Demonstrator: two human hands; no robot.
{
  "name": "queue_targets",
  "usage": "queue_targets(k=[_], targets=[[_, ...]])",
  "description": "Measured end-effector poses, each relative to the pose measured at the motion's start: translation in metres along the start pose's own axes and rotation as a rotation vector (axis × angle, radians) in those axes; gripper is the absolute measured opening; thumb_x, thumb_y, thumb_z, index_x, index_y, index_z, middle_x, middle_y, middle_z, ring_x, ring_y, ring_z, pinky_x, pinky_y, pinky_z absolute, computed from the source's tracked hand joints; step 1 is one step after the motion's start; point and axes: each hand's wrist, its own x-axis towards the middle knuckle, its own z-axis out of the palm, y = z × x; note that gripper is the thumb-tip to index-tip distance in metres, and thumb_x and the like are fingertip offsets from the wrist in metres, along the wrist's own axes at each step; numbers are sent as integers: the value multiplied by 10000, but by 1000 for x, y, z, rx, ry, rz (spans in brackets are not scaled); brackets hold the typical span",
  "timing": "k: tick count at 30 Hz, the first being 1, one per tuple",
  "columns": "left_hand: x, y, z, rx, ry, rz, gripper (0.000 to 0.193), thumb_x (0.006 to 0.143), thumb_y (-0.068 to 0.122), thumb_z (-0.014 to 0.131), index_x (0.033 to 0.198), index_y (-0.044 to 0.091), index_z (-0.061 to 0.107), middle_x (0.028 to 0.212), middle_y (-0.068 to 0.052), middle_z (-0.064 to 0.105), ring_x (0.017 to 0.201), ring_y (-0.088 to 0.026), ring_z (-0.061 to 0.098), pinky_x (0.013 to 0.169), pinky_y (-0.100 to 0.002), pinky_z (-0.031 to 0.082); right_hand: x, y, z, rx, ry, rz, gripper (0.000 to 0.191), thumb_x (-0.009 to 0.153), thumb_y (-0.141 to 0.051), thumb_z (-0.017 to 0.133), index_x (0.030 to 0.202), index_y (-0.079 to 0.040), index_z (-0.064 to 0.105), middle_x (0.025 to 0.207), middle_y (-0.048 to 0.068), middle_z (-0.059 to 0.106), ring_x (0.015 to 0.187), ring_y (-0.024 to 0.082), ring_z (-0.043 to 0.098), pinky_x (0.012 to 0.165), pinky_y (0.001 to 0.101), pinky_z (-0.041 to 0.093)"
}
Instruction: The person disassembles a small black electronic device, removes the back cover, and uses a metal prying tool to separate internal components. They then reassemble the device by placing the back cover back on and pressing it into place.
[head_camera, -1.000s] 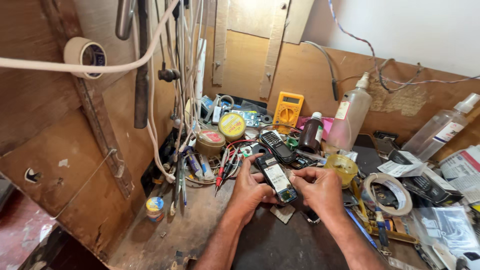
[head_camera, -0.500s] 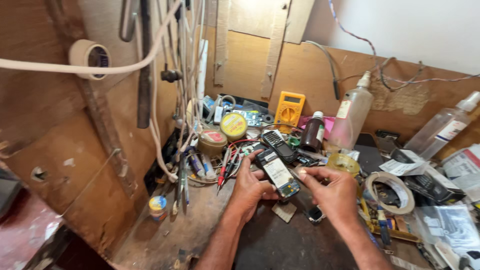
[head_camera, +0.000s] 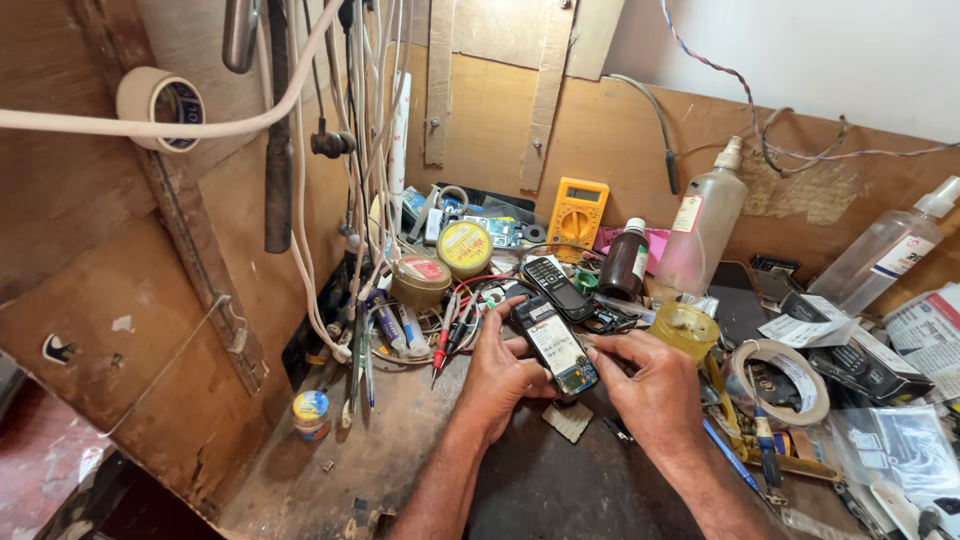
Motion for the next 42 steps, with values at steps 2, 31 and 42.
queue_targets(k=[2, 31, 42], targets=[[0, -1, 0, -9, -2, 4, 983, 639, -192, 587, 1515, 157, 308, 1142, -187, 716, 846, -252, 756, 582, -354, 640, -1, -1, 0, 12, -8, 15, 191, 800, -130, 796, 983, -77, 817, 817, 83, 771, 676, 160, 729, 581, 303, 537], [5, -10, -1, -11, 19, 8, 928, 686, -186, 602, 1500, 147, 309, 1054, -192, 730, 794, -240, 743, 582, -356, 642, -9, 6, 18, -261, 67, -179, 150, 850, -137, 747, 993, -122, 789, 803, 87, 714, 713, 284, 703, 621, 402, 543], [2, -4, -5, -88, -51, -2, 961, 689, -180, 604, 1544, 134, 297, 1103, -202, 728, 872, -256, 746, 635, -360, 646, 26, 41, 0, 605, -345, 787, 241, 824, -119, 803, 1034, -2, 807, 645, 53, 669, 436, 109, 505, 346, 234, 317]])
